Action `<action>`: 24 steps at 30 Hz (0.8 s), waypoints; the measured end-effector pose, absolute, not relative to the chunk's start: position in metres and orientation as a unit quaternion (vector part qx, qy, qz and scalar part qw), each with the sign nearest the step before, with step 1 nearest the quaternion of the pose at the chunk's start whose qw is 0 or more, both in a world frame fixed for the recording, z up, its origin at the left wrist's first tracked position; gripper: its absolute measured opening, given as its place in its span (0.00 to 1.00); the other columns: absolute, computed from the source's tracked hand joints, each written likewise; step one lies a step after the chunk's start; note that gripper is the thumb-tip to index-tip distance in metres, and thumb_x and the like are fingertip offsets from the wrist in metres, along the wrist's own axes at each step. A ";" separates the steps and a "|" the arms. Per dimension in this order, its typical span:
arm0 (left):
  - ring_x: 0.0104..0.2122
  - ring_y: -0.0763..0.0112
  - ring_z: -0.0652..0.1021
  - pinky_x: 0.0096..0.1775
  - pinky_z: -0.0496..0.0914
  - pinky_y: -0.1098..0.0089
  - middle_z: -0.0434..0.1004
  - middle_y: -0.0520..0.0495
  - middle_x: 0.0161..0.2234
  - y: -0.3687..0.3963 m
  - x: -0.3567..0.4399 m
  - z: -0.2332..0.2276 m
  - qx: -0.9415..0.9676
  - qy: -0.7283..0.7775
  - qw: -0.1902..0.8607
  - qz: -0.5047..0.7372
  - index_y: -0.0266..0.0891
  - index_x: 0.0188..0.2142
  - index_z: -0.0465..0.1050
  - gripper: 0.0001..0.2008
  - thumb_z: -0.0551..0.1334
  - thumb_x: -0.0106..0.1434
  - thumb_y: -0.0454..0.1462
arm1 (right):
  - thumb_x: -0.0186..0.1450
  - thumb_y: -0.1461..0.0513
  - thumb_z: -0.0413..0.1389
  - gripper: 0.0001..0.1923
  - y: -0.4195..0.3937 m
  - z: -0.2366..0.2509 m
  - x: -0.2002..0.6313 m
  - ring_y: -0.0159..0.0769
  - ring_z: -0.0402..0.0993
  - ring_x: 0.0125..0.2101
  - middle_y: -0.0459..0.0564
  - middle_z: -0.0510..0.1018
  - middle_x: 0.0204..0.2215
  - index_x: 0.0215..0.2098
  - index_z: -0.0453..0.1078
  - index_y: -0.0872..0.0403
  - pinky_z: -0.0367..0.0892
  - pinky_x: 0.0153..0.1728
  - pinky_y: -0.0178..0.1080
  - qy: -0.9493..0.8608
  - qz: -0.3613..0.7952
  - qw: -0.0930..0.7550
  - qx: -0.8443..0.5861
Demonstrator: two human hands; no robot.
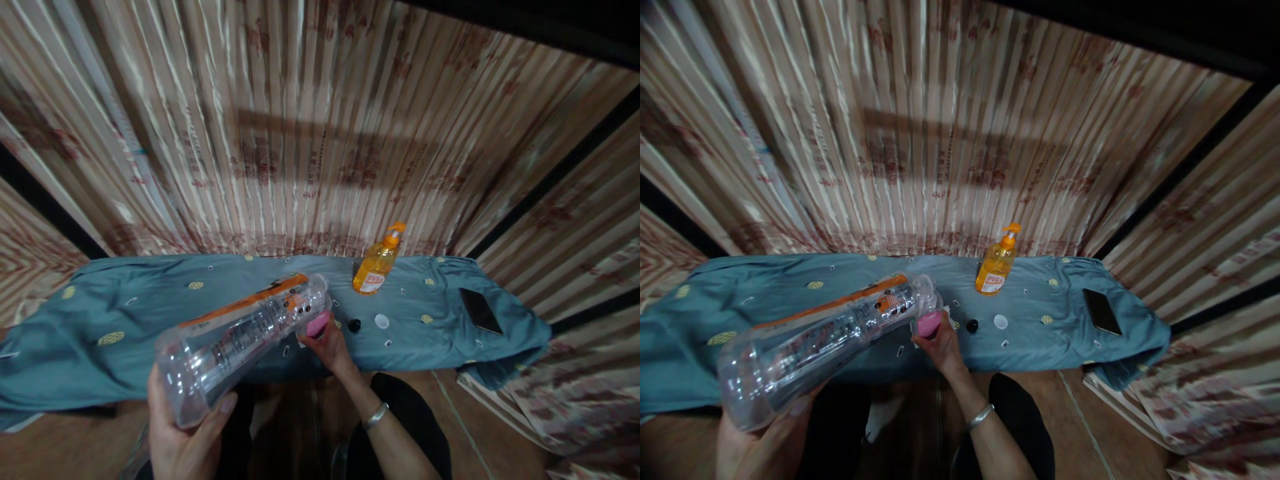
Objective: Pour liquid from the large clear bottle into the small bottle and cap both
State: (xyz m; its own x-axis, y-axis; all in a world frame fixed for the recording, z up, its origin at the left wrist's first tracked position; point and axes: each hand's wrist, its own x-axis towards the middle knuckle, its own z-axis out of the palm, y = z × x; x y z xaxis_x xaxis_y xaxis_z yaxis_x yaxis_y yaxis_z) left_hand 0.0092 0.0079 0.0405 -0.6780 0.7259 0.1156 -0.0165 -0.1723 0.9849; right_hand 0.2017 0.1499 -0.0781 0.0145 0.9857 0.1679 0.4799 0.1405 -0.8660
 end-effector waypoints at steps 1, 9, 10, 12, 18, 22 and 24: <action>0.65 0.39 0.69 0.67 0.60 0.42 0.72 0.41 0.63 0.008 0.010 0.042 0.290 0.575 0.284 0.710 0.48 0.65 0.64 0.50 0.77 0.45 0.52 | 0.50 0.56 0.72 0.32 0.150 -0.079 0.202 0.51 0.83 0.43 0.54 0.84 0.42 0.49 0.66 0.52 0.77 0.46 0.48 -0.633 0.302 0.414 -0.580; 0.59 0.43 0.75 0.63 0.67 0.45 0.76 0.39 0.57 0.010 0.010 0.044 0.273 0.533 0.303 0.741 0.45 0.66 0.65 0.52 0.80 0.42 0.46 | 0.51 0.57 0.72 0.32 0.152 -0.081 0.203 0.51 0.83 0.44 0.56 0.83 0.43 0.50 0.66 0.54 0.76 0.48 0.48 -0.640 0.292 0.403 -0.586; 0.58 0.43 0.76 0.63 0.67 0.46 0.77 0.39 0.56 0.010 0.009 0.043 0.278 0.527 0.305 0.743 0.45 0.66 0.64 0.52 0.80 0.42 0.45 | 0.51 0.57 0.71 0.33 0.152 -0.081 0.203 0.52 0.83 0.46 0.57 0.83 0.44 0.50 0.66 0.54 0.76 0.48 0.49 -0.638 0.291 0.398 -0.591; 0.58 0.43 0.76 0.63 0.67 0.46 0.78 0.39 0.55 0.011 0.006 0.042 0.283 0.522 0.307 0.744 0.45 0.66 0.64 0.52 0.80 0.42 0.43 | 0.50 0.57 0.72 0.34 0.152 -0.082 0.203 0.55 0.82 0.49 0.59 0.83 0.46 0.52 0.66 0.54 0.75 0.50 0.50 -0.632 0.288 0.389 -0.605; 0.60 0.41 0.75 0.62 0.68 0.47 0.77 0.40 0.56 0.010 0.003 0.041 0.287 0.523 0.308 0.742 0.46 0.66 0.65 0.51 0.80 0.43 0.43 | 0.50 0.56 0.72 0.33 0.152 -0.083 0.203 0.53 0.83 0.46 0.56 0.84 0.44 0.51 0.67 0.53 0.76 0.48 0.49 -0.632 0.288 0.405 -0.595; 0.58 0.44 0.76 0.62 0.69 0.49 0.77 0.41 0.55 0.009 0.001 0.039 0.290 0.525 0.303 0.741 0.46 0.65 0.66 0.51 0.80 0.42 0.43 | 0.50 0.57 0.72 0.32 0.152 -0.081 0.204 0.50 0.83 0.42 0.53 0.84 0.41 0.50 0.66 0.52 0.76 0.44 0.47 -0.634 0.308 0.406 -0.582; 0.58 0.46 0.76 0.63 0.68 0.49 0.77 0.41 0.55 0.010 0.000 0.038 0.291 0.527 0.306 0.738 0.47 0.65 0.65 0.51 0.80 0.42 0.44 | 0.50 0.57 0.72 0.33 0.151 -0.079 0.204 0.48 0.83 0.40 0.53 0.84 0.40 0.50 0.66 0.52 0.76 0.43 0.46 -0.637 0.318 0.403 -0.575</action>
